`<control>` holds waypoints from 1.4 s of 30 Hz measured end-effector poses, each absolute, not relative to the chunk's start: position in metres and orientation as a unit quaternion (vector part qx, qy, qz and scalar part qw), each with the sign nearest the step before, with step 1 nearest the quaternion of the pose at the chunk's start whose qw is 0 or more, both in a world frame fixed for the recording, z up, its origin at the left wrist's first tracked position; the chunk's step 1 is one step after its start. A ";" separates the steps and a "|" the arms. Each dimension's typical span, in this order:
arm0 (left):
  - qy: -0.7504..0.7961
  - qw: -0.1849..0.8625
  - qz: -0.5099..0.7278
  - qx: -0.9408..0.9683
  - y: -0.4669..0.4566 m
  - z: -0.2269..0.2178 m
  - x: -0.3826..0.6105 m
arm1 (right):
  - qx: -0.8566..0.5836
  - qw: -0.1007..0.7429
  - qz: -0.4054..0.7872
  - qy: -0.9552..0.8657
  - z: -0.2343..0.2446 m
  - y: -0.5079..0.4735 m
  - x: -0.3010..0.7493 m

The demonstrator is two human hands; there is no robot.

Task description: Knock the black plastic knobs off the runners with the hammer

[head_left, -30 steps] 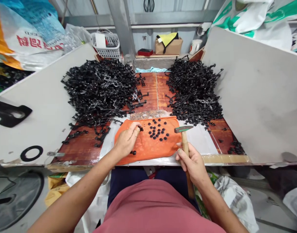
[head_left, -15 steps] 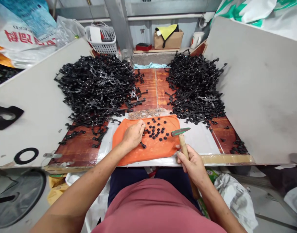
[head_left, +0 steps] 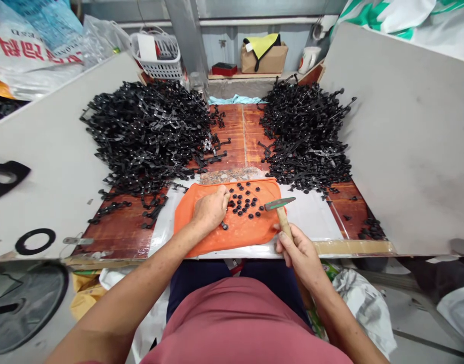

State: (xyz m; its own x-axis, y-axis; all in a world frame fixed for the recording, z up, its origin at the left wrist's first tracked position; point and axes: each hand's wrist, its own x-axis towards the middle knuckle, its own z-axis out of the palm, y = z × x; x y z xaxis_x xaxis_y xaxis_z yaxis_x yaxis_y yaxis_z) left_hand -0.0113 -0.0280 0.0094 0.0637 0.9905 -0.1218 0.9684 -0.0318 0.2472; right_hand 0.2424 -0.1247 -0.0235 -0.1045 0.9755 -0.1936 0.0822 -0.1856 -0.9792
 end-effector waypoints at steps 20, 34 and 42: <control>0.683 0.162 0.076 0.708 -0.025 0.006 -0.014 | -0.526 0.390 0.526 -0.542 -0.034 -0.112 0.247; 0.689 0.120 -0.004 0.714 -0.025 0.017 -0.009 | -0.580 0.239 0.209 -0.750 0.001 -0.094 0.236; 0.684 0.116 -0.010 0.720 -0.023 0.017 -0.009 | -0.536 0.211 0.123 -0.808 0.010 -0.080 0.213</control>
State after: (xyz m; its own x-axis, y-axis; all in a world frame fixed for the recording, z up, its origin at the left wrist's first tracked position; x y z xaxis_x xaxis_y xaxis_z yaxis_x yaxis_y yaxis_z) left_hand -0.0094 -0.0232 0.0171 0.0640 0.9828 -0.1732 0.9875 -0.0374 0.1530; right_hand 0.2131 -0.0798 0.0102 -0.3374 0.9179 0.2090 0.8141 0.3960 -0.4247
